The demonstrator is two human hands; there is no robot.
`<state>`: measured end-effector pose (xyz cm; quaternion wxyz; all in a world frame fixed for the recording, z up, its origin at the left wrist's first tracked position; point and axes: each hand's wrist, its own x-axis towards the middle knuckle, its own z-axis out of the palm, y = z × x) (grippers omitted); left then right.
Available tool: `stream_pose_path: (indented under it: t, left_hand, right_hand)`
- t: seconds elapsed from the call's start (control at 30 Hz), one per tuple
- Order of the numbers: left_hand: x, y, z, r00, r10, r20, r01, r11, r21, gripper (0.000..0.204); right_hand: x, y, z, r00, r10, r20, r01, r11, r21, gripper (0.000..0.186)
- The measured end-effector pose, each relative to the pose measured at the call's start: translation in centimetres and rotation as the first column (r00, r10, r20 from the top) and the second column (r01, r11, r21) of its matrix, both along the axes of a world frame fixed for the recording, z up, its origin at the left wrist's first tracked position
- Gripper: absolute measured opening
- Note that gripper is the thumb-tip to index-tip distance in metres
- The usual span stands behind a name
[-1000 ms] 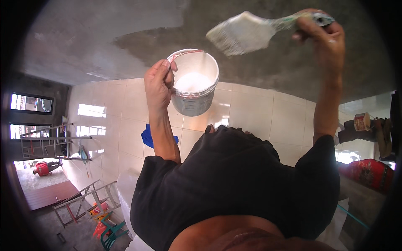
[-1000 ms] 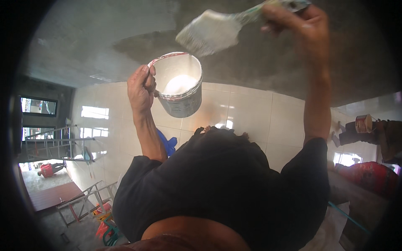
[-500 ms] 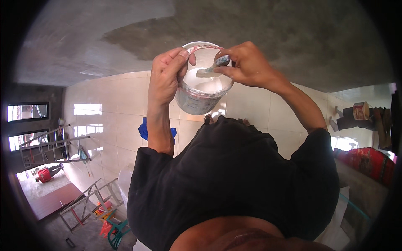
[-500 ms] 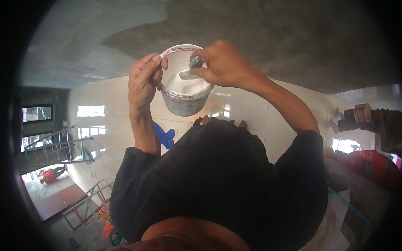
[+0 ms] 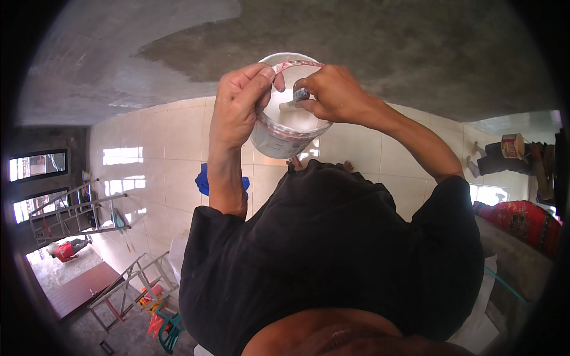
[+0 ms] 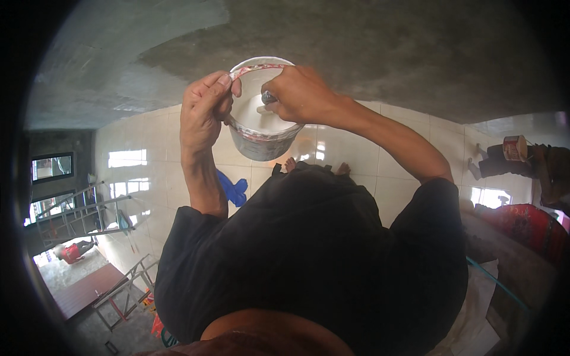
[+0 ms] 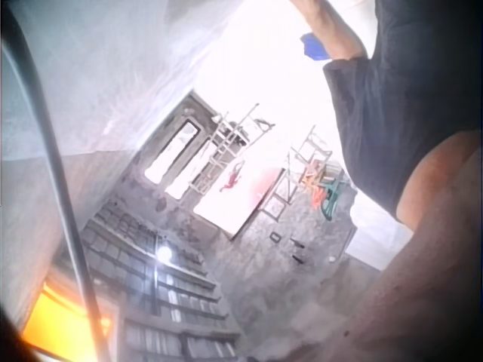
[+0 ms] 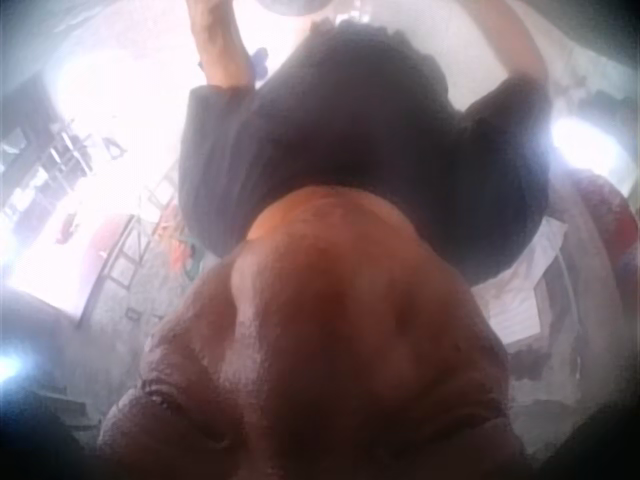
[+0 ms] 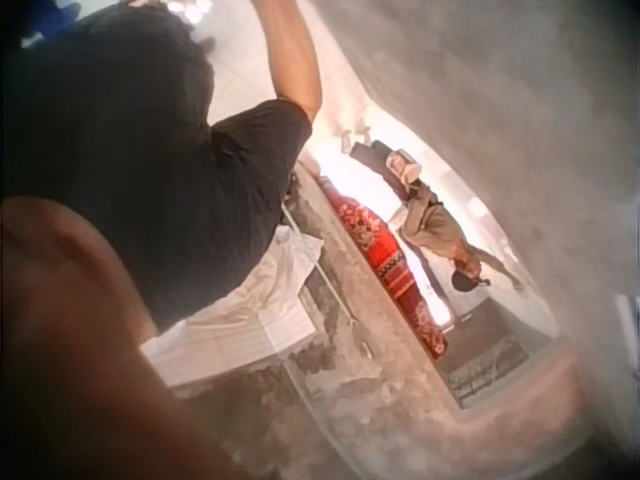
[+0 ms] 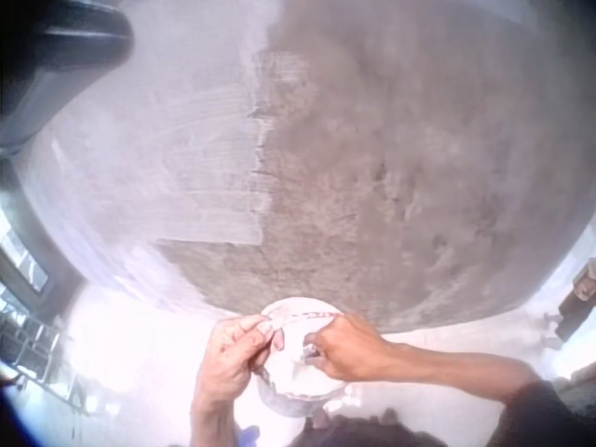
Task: The person paints a concrete ceiling white using a paintbrush and a bucket of paint. They repeatedly dip the brush into the bucket and apply paint in broad strokes to the ceiling surface.
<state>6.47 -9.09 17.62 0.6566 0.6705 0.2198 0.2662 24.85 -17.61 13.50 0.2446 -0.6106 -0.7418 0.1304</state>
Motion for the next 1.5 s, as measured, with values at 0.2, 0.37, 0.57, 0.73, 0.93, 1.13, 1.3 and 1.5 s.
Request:
stream_pose_path:
  t: [0.2, 0.37, 0.57, 0.73, 0.93, 1.13, 1.3, 1.5]
  left_hand:
    - [0.0, -0.5, 0.1, 0.999, 0.025, 0.023, -0.024, 0.999, -0.032, 0.030]
    - [0.0, -0.8, 0.3, 1.000, 0.017, 0.006, -0.017, 0.999, -0.032, 0.030]
    - [-0.3, -1.1, 0.6, 0.999, 0.023, -0.026, -0.024, 0.999, -0.037, 0.029]
    - [-0.2, -1.3, 0.4, 0.998, 0.058, -0.021, -0.059, 0.997, -0.051, 0.030]
    - [0.4, -1.6, 0.2, 0.991, 0.106, 0.082, -0.102, 0.993, -0.054, 0.030]
    - [0.1, -1.1, -0.3, 0.994, 0.094, 0.064, -0.090, 0.994, -0.061, 0.028]
    - [0.1, -1.4, -0.7, 0.990, 0.117, 0.081, -0.111, 0.992, -0.066, 0.030]
    - [0.0, -1.1, -0.8, 0.991, 0.111, 0.075, -0.105, 0.992, -0.075, 0.030]
  right_hand:
    - [0.3, -1.2, 1.2, 0.997, 0.008, -0.072, 0.001, 0.992, 0.124, 0.023]
    - [0.5, -1.7, 0.6, 0.986, 0.021, -0.166, 0.042, 0.928, 0.371, 0.022]
    - [0.8, -1.3, -0.6, 0.993, -0.086, -0.077, 0.112, 0.874, 0.473, 0.023]
    - [0.4, -2.7, -0.6, 0.986, -0.164, 0.024, 0.132, 0.864, 0.487, 0.023]
    - [0.9, -3.5, 1.9, 0.929, -0.129, -0.347, 0.284, 0.850, 0.444, 0.018]
    - [-0.3, -3.6, 3.1, 0.612, -0.280, -0.740, 0.332, 0.940, -0.081, 0.015]
    - [0.1, -2.9, 2.1, 0.465, -0.335, -0.819, 0.252, 0.937, -0.240, 0.015]
    - [-0.3, -4.2, 1.7, 0.636, -0.205, -0.744, 0.350, 0.936, 0.041, 0.012]
